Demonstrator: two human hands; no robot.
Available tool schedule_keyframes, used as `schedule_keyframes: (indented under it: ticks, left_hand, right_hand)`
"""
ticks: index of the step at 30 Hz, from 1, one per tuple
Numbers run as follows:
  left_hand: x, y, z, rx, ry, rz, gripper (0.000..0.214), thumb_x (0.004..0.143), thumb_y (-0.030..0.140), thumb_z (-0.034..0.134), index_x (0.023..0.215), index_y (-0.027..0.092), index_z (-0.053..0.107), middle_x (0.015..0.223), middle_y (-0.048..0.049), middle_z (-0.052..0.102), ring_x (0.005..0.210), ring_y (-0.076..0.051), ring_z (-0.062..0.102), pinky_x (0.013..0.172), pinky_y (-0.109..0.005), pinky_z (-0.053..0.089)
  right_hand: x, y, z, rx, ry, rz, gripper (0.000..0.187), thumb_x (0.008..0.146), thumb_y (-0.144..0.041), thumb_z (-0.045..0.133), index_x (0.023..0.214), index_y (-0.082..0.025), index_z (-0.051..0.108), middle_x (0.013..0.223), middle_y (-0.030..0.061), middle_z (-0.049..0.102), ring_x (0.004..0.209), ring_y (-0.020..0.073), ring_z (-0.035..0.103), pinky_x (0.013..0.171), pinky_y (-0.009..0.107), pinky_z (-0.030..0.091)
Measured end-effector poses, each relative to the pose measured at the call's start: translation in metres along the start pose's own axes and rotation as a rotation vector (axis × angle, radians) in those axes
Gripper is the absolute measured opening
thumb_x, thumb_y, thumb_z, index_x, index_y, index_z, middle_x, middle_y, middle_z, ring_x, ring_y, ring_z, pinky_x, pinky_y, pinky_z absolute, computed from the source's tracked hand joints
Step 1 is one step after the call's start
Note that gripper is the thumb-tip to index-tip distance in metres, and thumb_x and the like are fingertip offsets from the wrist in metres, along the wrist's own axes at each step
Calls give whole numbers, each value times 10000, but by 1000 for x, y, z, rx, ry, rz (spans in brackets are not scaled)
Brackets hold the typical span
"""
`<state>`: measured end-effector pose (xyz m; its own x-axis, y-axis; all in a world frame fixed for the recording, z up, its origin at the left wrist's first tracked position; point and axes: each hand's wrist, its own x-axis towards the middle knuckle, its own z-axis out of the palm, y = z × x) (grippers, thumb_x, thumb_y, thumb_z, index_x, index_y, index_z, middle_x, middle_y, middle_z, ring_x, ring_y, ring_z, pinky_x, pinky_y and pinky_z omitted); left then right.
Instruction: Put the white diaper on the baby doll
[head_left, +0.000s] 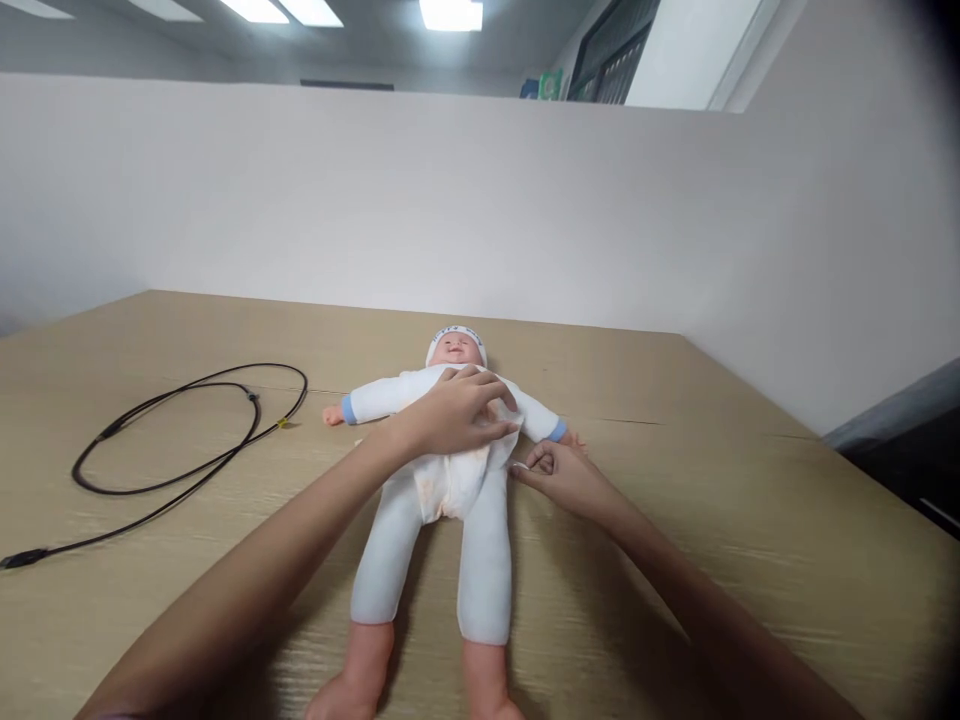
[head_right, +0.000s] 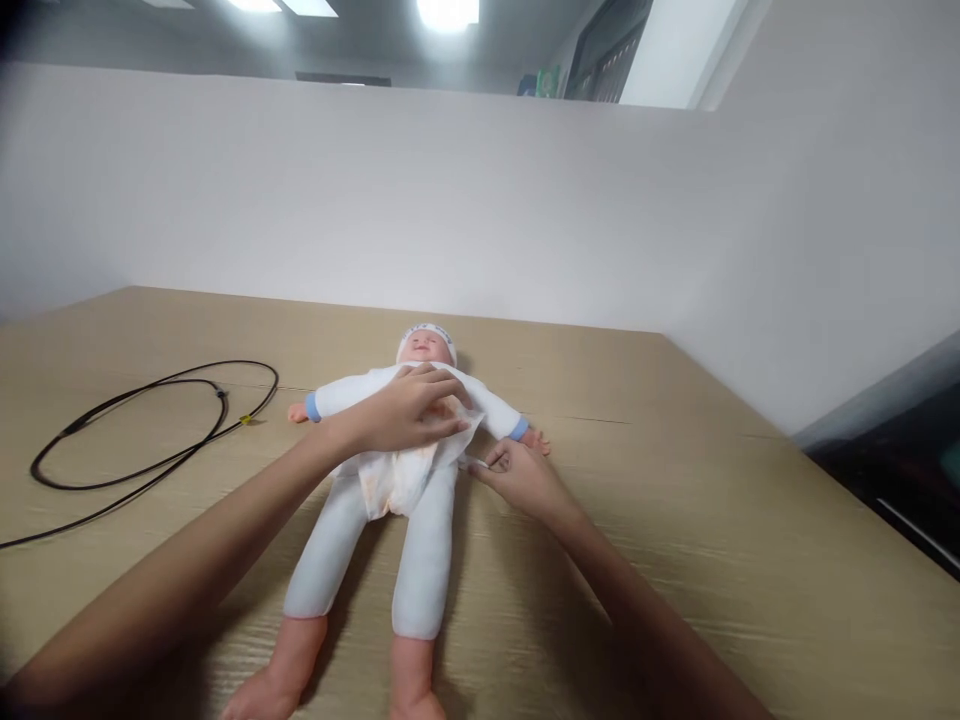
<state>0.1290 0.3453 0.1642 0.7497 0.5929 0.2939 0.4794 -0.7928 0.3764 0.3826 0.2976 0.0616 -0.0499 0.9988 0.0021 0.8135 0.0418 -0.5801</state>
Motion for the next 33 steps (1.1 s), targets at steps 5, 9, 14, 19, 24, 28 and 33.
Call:
schedule_keyframes:
  ticks: [5, 9, 14, 19, 24, 28, 33]
  left_hand:
    - [1, -11, 11, 12, -16, 11, 314, 1020, 516, 661, 1193, 260, 720, 1336, -71, 750, 1348, -343, 562, 1187, -546, 347]
    - [-1, -11, 7, 3, -34, -7, 344, 1002, 524, 678, 1222, 264, 724, 1332, -73, 752, 1355, -349, 553, 1187, -546, 354]
    - [-3, -12, 4, 5, -49, -38, 355, 996, 528, 682, 1213, 252, 731, 1292, -77, 761, 1338, -348, 556, 1181, -533, 378]
    - [-4, -11, 11, 51, -65, -5, 419, 941, 577, 737, 1207, 254, 737, 1348, -63, 743, 1329, -367, 536, 1183, -567, 366]
    - [-4, -9, 19, 84, -51, 3, 465, 888, 603, 774, 1193, 252, 751, 1343, -57, 740, 1285, -363, 543, 1160, -567, 380]
    - [-3, -7, 22, 113, -41, -4, 465, 836, 590, 818, 1146, 250, 754, 1315, -56, 747, 1259, -371, 548, 1132, -563, 403]
    - [-3, -7, 24, 107, -29, -20, 588, 819, 576, 818, 1283, 241, 684, 1326, -77, 741, 1261, -374, 548, 1117, -561, 423]
  right_hand:
    - [0, 2, 0, 56, -69, -75, 398, 895, -512, 662, 664, -232, 500, 644, -31, 519, 661, 172, 461, 652, 322, 301]
    - [3, 7, -9, 172, -63, -96, 349, 889, -456, 600, 662, -236, 453, 672, -27, 461, 752, 195, 459, 722, 324, 330]
    - [6, 16, -35, 401, -138, -45, 421, 883, -508, 572, 591, -251, 411, 632, -7, 456, 709, 200, 435, 677, 325, 350]
    - [6, 13, -30, 699, -232, -13, 436, 822, -591, 669, 633, -249, 476, 631, -12, 500, 602, 162, 418, 591, 326, 317]
    - [8, -7, -13, 1012, -213, -20, 476, 804, -555, 711, 693, -248, 365, 673, -41, 378, 609, 134, 355, 615, 322, 332]
    - [14, -25, -8, 1139, -211, -8, 451, 835, -490, 723, 730, -249, 357, 654, -61, 293, 616, 136, 259, 620, 308, 308]
    - [24, -42, -4, 1161, -273, -11, 433, 884, -516, 727, 752, -249, 412, 634, -67, 318, 618, 139, 273, 646, 306, 352]
